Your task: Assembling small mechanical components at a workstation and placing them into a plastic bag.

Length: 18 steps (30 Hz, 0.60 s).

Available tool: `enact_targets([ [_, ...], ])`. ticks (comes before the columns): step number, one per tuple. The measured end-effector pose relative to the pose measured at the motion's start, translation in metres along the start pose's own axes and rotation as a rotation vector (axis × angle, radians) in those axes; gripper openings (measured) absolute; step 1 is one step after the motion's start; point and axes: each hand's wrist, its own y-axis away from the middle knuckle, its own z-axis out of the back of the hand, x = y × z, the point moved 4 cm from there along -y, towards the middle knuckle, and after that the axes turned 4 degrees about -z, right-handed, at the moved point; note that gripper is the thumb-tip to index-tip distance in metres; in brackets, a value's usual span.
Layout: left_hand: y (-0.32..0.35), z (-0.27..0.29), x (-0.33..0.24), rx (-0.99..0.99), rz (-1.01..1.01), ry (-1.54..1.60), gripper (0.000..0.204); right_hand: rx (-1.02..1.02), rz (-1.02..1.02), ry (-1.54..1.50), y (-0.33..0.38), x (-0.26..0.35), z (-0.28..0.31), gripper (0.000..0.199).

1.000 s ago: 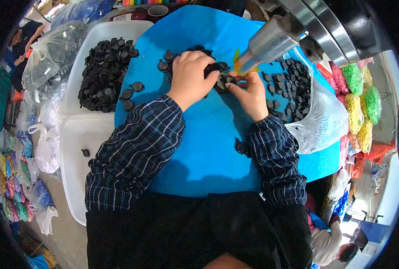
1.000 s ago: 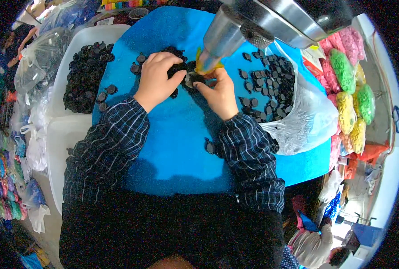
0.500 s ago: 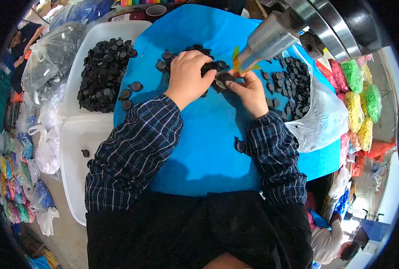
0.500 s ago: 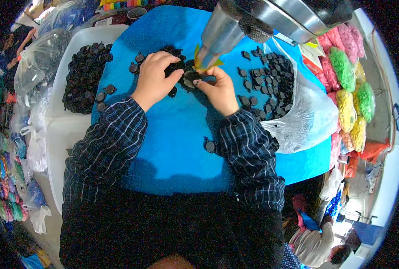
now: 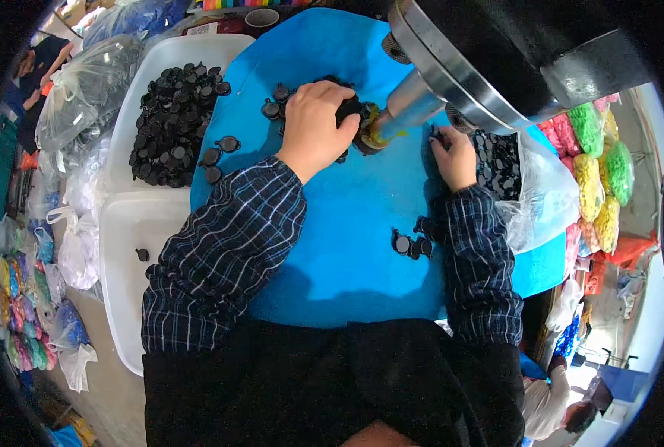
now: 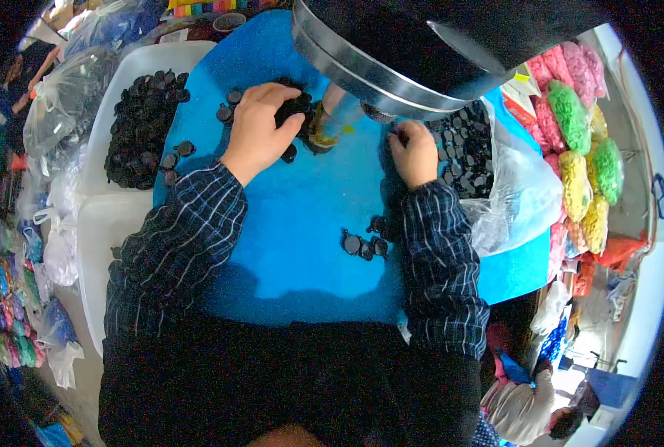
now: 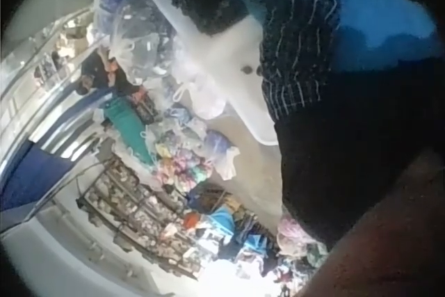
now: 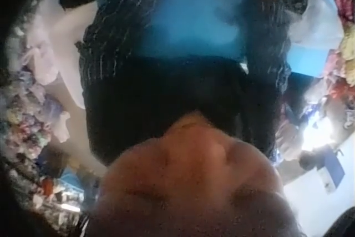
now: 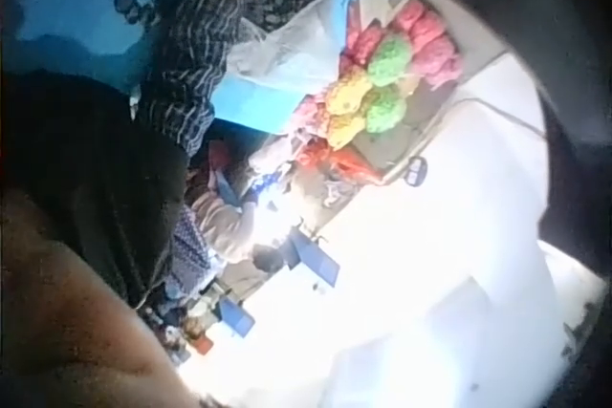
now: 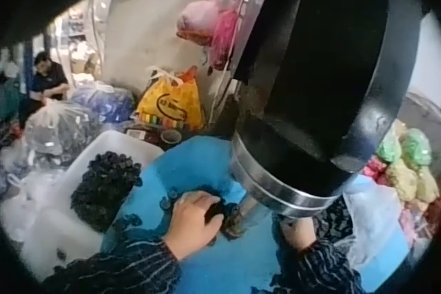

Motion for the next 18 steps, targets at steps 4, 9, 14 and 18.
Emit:
enact_targets([
  [4,-0.002,-0.002,-0.006,0.061,-0.059,0.025,0.025,0.083,-0.258,-0.827,0.019,0.021,-0.011,0.022],
  [9,0.0,-0.009,-0.023,0.103,-0.169,-0.011,0.024,0.227,-0.106,-1.787,0.014,0.058,-0.012,0.022],
  [14,0.0,-0.003,-0.006,0.029,0.001,-0.012,0.023,0.248,-0.023,-1.523,0.011,0.081,-0.018,0.026],
  [18,0.002,-0.003,-0.002,0.069,-0.03,0.0,0.024,0.221,-0.006,-1.431,0.014,0.082,-0.005,0.028],
])
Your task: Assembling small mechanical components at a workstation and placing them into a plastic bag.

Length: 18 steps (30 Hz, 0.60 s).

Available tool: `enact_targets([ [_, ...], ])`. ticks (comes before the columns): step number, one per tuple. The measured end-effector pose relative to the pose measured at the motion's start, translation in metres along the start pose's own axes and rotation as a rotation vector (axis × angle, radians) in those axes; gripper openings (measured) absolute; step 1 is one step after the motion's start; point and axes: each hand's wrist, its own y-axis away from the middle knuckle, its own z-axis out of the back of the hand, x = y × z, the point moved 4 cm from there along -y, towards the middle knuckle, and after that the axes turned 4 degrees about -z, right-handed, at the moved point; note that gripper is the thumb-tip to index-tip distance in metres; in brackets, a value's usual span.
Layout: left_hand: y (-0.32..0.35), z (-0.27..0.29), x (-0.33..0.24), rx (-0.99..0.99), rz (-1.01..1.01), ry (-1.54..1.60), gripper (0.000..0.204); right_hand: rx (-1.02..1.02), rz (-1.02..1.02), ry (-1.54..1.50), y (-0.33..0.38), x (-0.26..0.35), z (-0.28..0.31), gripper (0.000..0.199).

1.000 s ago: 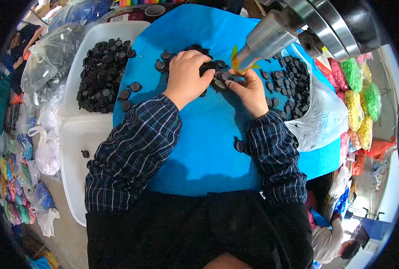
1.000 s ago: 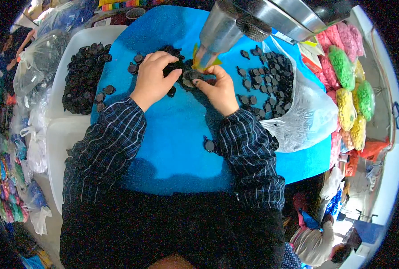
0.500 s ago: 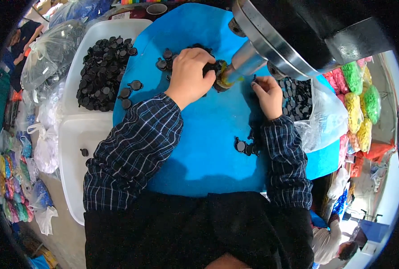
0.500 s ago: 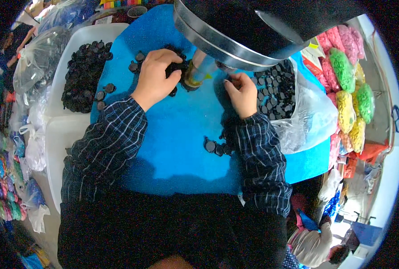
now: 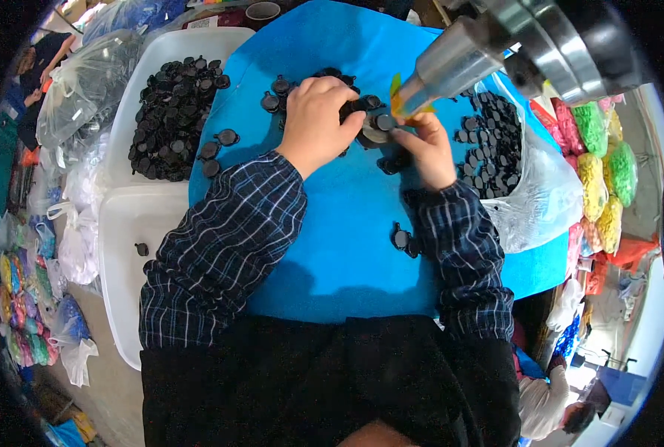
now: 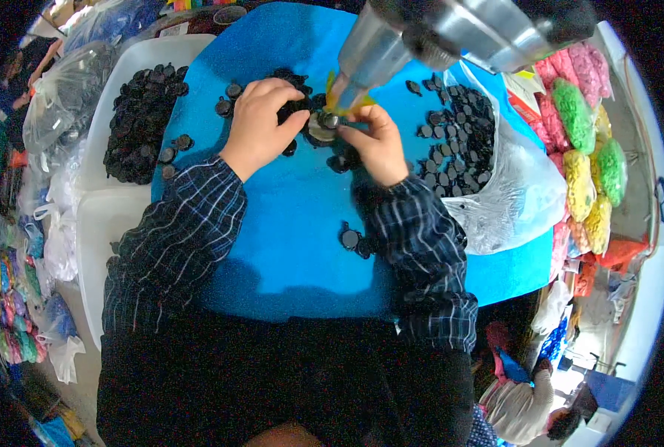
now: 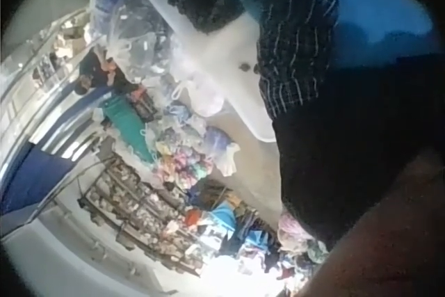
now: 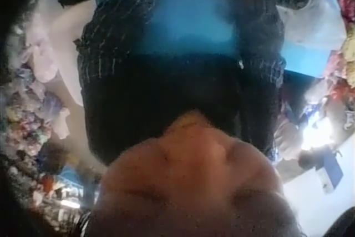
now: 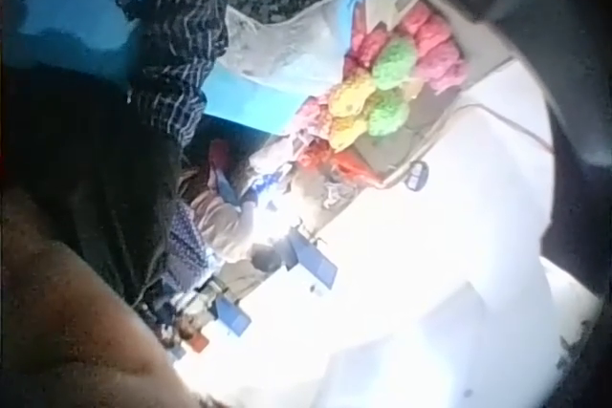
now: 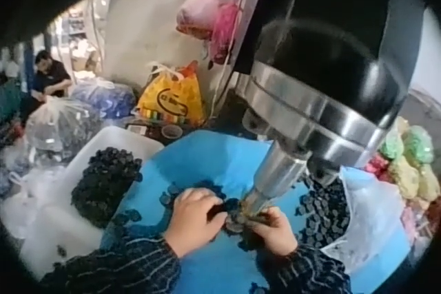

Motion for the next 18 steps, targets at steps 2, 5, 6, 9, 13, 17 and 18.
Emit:
enact_targets([
  [2,0.001,0.001,0.001,-0.016,0.021,-0.005,0.024,-0.005,0.007,0.01,0.005,0.011,0.008,0.028],
  [5,0.0,0.001,-0.001,-0.04,0.037,-0.014,0.025,0.271,0.18,0.774,0.02,0.026,0.012,0.032],
  [6,0.0,0.001,-0.001,-0.041,0.039,-0.011,0.025,0.271,0.133,0.78,0.02,0.023,0.016,0.032],
  [9,-0.002,0.003,-0.001,-0.043,0.04,-0.011,0.026,0.323,-0.004,0.594,0.018,0.005,0.02,0.035],
  [13,-0.003,0.0,-0.007,-0.013,-0.028,0.048,0.025,0.05,-0.149,0.298,0.01,-0.009,0.034,0.043],
  [17,-0.002,-0.009,-0.019,0.016,-0.16,0.034,0.022,-0.124,0.006,0.184,0.009,0.003,0.028,0.051],
  [18,-0.002,-0.009,-0.018,0.026,-0.127,0.019,0.021,-0.108,0.017,0.178,0.008,0.004,0.02,0.051],
])
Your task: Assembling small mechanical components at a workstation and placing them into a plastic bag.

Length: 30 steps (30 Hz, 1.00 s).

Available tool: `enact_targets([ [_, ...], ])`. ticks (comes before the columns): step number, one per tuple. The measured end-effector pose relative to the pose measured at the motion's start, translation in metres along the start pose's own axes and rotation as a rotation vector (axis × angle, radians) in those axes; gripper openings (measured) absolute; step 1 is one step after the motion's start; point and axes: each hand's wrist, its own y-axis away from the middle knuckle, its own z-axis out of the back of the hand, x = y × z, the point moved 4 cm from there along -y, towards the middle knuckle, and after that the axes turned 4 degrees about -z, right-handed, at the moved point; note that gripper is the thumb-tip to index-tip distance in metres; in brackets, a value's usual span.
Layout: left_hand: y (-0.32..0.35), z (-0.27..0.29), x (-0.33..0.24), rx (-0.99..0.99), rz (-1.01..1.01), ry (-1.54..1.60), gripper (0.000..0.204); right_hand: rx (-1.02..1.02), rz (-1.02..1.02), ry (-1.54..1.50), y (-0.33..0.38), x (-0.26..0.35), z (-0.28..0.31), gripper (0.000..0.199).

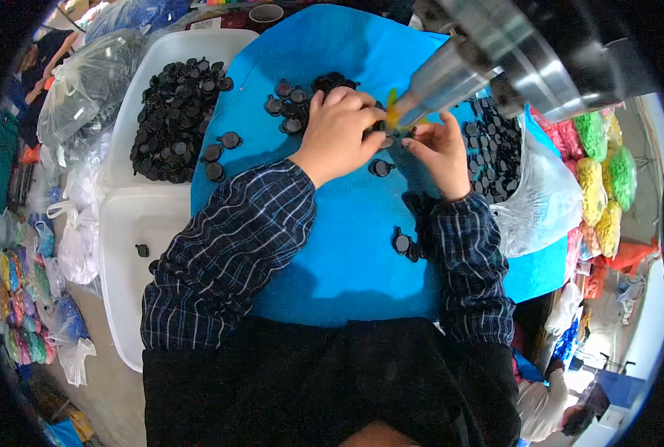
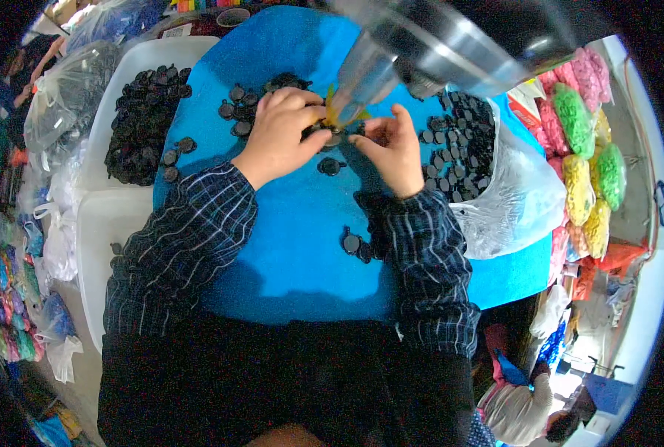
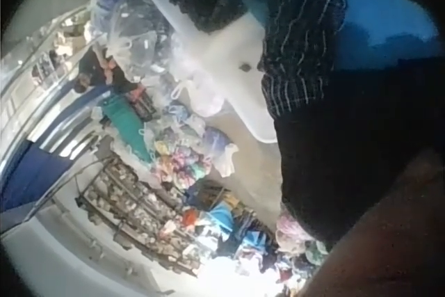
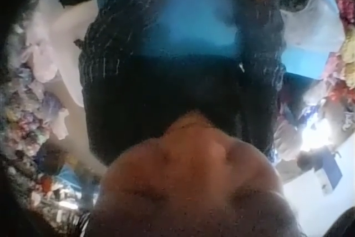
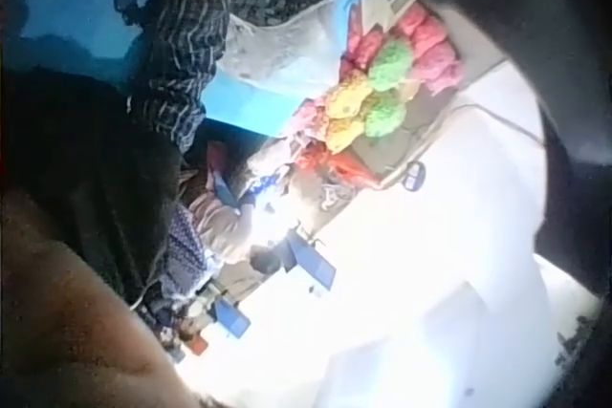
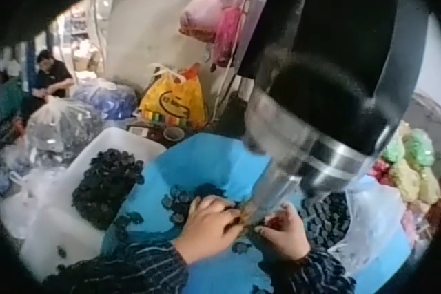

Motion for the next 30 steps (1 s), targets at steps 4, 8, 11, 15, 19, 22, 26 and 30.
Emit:
enact_targets([
  [4,0.0,0.005,0.011,0.024,0.092,-0.033,0.02,-0.112,0.153,0.339,-0.005,0.01,-0.029,0.058],
  [8,0.0,0.007,0.014,0.012,0.11,-0.014,0.02,-0.086,0.28,0.312,-0.006,0.019,-0.039,0.061],
  [11,-0.001,0.005,0.006,-0.041,0.039,0.025,0.02,-0.131,0.206,0.295,-0.006,0.016,-0.032,0.063],
  [15,0.001,0.002,0.006,0.054,0.063,-0.127,0.021,-0.136,0.248,0.341,-0.007,0.013,-0.036,0.065],
  [19,0.003,0.009,0.018,0.018,0.211,-0.071,0.025,-0.069,0.363,0.268,-0.004,0.019,-0.04,0.049],
  [22,0.004,0.01,0.02,-0.003,0.22,-0.09,0.026,0.067,0.227,0.448,0.005,0.028,-0.029,0.036],
  [26,0.003,0.008,0.019,-0.055,0.2,-0.11,0.025,0.173,0.244,0.693,0.028,0.035,-0.035,0.022],
  [30,0.001,0.009,0.019,-0.042,0.198,-0.077,0.024,0.208,0.389,0.837,0.036,0.039,-0.049,0.022],
])
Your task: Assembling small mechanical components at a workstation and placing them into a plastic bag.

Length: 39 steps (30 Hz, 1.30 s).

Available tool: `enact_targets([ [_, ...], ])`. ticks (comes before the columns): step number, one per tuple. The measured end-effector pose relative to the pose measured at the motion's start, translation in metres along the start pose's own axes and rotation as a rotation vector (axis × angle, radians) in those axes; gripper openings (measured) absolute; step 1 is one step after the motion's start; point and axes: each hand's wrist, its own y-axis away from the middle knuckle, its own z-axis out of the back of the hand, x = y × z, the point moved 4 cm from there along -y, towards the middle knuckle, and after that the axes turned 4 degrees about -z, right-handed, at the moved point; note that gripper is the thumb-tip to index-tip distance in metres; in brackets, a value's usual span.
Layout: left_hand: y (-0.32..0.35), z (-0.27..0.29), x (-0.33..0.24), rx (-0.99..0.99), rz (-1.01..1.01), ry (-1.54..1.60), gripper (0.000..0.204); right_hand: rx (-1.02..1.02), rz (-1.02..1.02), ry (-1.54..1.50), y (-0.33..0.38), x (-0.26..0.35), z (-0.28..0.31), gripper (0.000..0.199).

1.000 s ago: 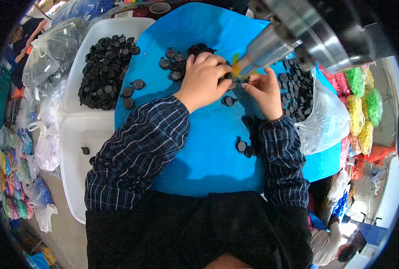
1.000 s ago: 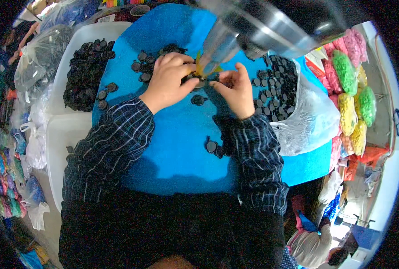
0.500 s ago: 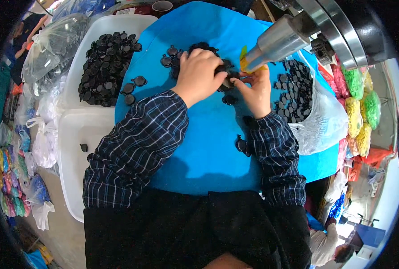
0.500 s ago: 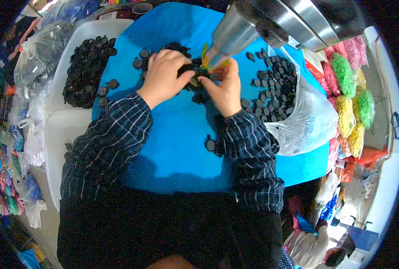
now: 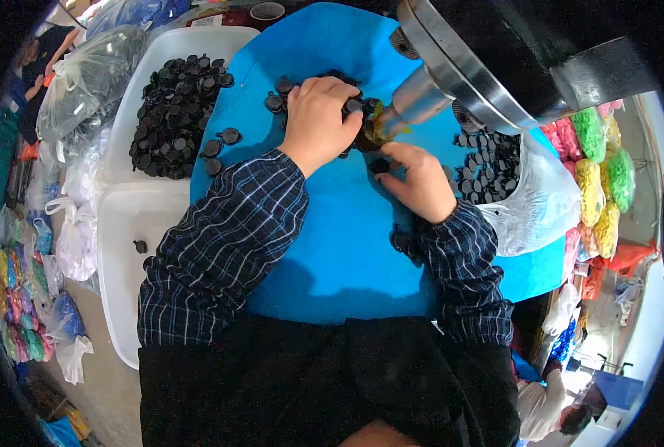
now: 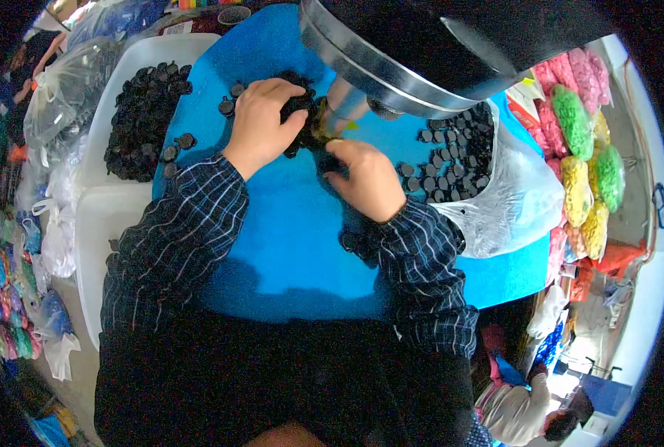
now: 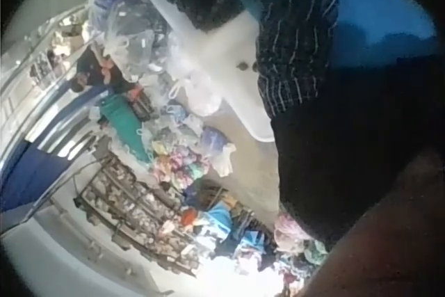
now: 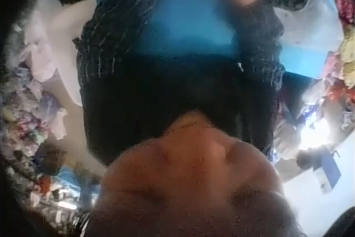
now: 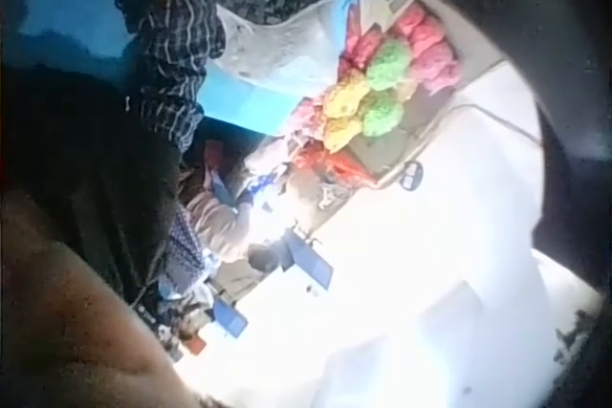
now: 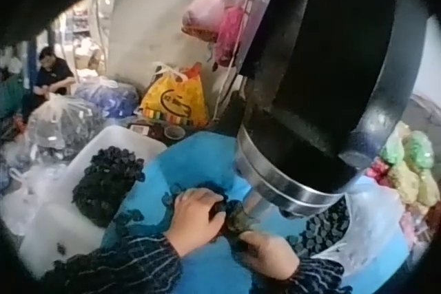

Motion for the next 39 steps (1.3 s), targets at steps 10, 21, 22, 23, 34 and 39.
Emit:
enact_targets([
  [10,0.0,-0.005,-0.017,0.028,-0.216,0.043,0.026,-0.11,-0.405,-1.162,-0.007,-0.057,0.002,0.029],
  [21,0.0,0.0,0.005,0.066,-0.015,0.037,0.032,-0.105,-0.49,-0.724,-0.003,-0.049,0.001,0.032],
  [22,-0.001,0.002,0.005,0.055,-0.028,0.021,0.035,-0.118,-0.477,-0.729,0.002,-0.042,0.011,0.032],
  [23,-0.002,0.004,0.006,0.042,-0.041,0.003,0.039,-0.081,-0.386,-0.433,0.008,-0.03,0.023,0.036],
  [34,-0.033,-0.016,-0.006,0.669,-0.493,-0.23,0.056,0.05,-0.063,0.343,0.065,0.022,-0.006,0.05],
  [39,-0.009,0.016,0.016,0.696,-0.357,-0.224,0.045,-0.299,-0.129,0.143,0.01,-0.033,-0.016,0.034],
])
